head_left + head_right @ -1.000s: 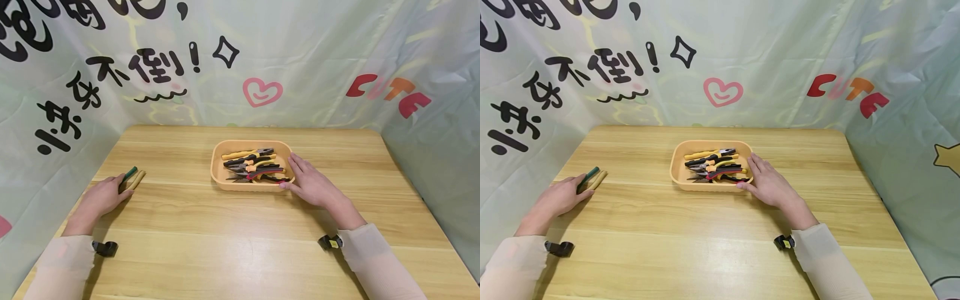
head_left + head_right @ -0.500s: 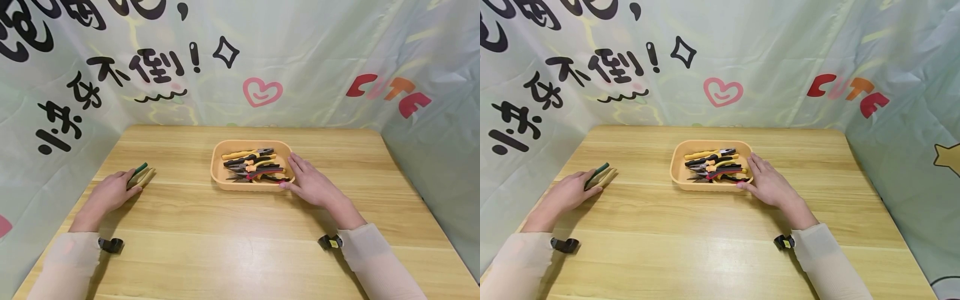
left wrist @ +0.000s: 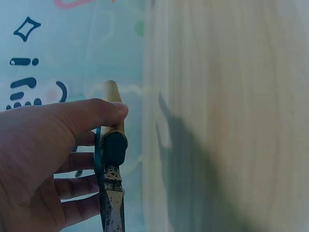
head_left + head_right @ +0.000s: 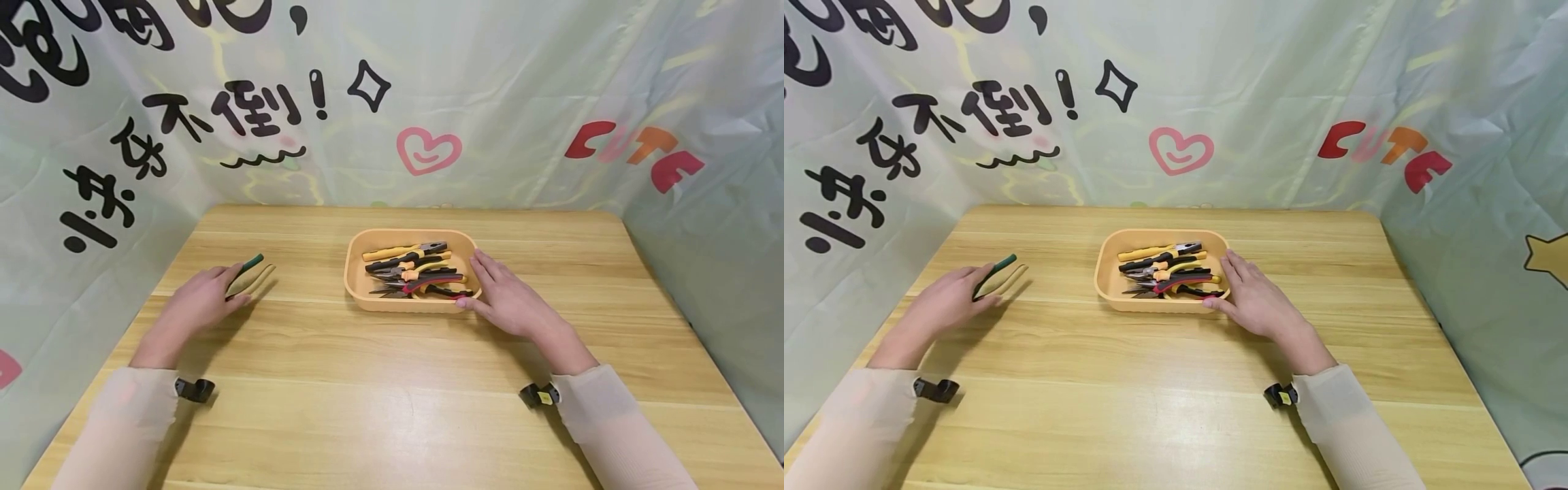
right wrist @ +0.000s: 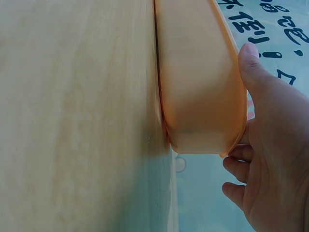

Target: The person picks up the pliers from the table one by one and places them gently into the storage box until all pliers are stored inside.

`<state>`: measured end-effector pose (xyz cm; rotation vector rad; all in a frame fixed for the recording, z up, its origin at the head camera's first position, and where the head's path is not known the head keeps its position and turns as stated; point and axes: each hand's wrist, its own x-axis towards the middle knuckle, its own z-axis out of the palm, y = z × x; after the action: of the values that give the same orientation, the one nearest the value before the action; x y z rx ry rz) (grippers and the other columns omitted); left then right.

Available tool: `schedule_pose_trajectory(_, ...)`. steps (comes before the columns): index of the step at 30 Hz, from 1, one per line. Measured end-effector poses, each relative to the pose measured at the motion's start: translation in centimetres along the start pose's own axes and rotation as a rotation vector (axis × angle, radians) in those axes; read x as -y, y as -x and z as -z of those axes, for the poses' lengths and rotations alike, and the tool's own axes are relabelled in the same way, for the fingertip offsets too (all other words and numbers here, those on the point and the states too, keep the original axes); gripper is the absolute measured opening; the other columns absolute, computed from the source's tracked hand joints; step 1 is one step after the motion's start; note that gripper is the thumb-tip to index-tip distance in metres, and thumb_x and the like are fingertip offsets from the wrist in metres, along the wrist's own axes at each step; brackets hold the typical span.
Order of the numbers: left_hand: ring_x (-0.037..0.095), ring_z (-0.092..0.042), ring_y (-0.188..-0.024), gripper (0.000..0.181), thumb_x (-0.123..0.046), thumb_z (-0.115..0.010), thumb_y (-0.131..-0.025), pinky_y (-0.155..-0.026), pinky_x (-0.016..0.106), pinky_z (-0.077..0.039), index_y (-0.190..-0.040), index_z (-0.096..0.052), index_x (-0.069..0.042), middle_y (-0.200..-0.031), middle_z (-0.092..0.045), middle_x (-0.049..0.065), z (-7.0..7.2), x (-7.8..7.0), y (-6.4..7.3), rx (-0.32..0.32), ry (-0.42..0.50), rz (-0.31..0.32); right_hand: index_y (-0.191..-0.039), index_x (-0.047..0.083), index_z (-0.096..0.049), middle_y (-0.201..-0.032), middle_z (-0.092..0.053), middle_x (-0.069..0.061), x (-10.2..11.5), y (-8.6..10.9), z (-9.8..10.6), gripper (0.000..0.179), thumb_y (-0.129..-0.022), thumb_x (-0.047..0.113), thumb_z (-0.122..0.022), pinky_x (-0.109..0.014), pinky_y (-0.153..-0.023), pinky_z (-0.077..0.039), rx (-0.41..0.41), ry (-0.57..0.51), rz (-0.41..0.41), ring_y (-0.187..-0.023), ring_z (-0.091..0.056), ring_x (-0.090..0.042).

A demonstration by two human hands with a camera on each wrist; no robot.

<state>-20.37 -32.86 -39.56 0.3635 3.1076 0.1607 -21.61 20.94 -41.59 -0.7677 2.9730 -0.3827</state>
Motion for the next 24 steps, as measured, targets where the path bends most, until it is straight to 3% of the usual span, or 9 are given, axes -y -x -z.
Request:
schedule_pose_trajectory(17, 0.045, -0.051, -0.118, 0.073, -0.034, -0.073, -0.087, -0.090, 0.062, -0.045, -0.146, -0.043, -0.005, -0.130, -0.054, 0.026, 1.6, -3.9, -2.7, -0.069, 0.001, -0.077, -0.156, 0.000, -0.011, -0.163, -0.002, -0.016, -0.1, 0.0, 0.1, 0.098, -0.093, 0.070, -0.037, -0.053, -0.116, -0.018, 0.020, -0.003, -0.003, -0.147, -0.011, -0.037)
schedule_pose_trajectory(24, 0.042, -0.054, -0.115, 0.072, -0.036, -0.074, -0.086, -0.091, 0.058, -0.046, -0.144, -0.046, -0.006, -0.127, -0.058, 0.021, 2.0, -5.6, -4.1, -0.119, -0.017, -0.141, -0.155, -0.001, -0.014, -0.162, -0.005, -0.018, -0.1, 0.0, -0.1, 0.096, -0.094, 0.068, -0.039, -0.054, -0.116, -0.019, -0.003, -0.004, 0.002, -0.146, -0.014, -0.039)
